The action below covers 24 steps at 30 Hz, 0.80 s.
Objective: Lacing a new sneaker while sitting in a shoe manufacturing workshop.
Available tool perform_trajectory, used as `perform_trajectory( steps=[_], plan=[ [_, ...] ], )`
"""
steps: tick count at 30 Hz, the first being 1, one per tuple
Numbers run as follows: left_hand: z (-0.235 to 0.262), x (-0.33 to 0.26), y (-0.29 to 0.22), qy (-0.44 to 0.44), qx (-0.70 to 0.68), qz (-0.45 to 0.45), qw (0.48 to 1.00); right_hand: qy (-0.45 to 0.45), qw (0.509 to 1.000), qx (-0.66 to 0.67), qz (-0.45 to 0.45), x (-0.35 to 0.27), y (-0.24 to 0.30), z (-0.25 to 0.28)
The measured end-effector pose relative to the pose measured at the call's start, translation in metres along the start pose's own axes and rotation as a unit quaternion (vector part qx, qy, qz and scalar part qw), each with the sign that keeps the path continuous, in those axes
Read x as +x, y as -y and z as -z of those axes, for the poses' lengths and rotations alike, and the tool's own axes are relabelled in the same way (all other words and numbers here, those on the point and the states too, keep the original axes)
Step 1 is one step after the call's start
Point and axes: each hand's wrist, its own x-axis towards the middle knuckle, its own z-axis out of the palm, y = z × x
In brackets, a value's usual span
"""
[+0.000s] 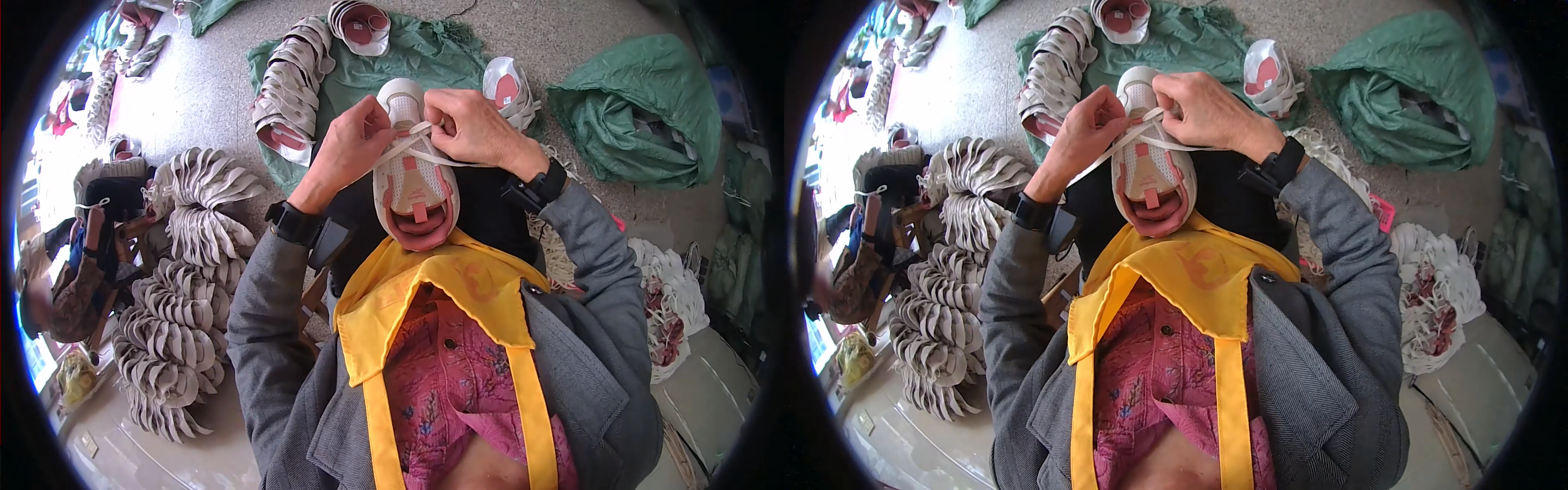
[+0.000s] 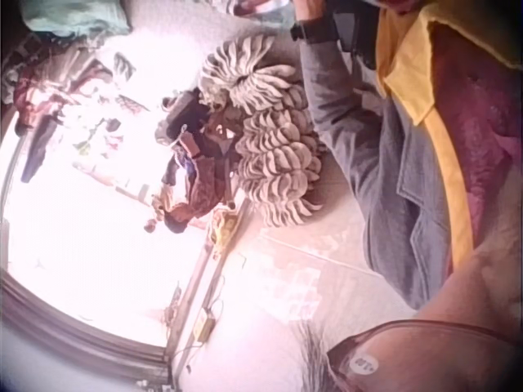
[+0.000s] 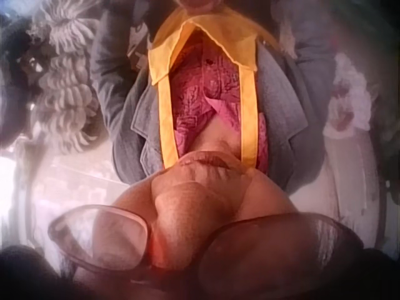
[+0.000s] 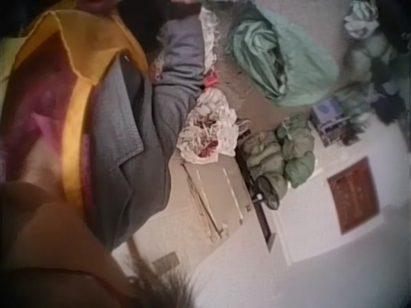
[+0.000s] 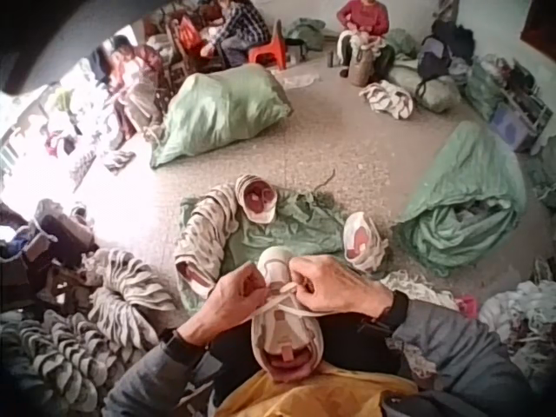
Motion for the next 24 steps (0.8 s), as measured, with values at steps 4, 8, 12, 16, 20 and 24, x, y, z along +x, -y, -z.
perform_trajectory(
  steps=[4, 8, 12, 16, 20, 24],
  plan=[
    [0.002, 0.002, -0.004, 0.01, 0.051, -0.023, 0.998, 0.019, 0.998, 0.048, -0.03, 0.002, 0.003, 0.003],
    [0.005, 0.003, 0.002, 0.036, 0.036, -0.005, 0.999, 0.037, 0.997, 0.055, -0.049, 0.005, 0.004, 0.006],
    [0.014, -0.001, 0.007, 0.067, -0.073, 0.047, 0.994, 0.024, 0.998, 0.047, -0.019, 0.005, 0.001, 0.004],
    [0.015, -0.008, 0.011, 0.063, -0.155, 0.07, 0.983, 0.047, 0.998, 0.032, -0.033, 0.007, 0.001, 0.004],
    [0.014, -0.005, 0.008, 0.065, -0.161, 0.066, 0.983, 0.063, 0.994, 0.053, -0.072, 0.01, -0.001, 0.005],
    [0.009, -0.002, 0.003, 0.058, -0.078, 0.047, 0.994, 0.083, 0.992, 0.048, -0.08, 0.012, -0.004, 0.006]
  ],
)
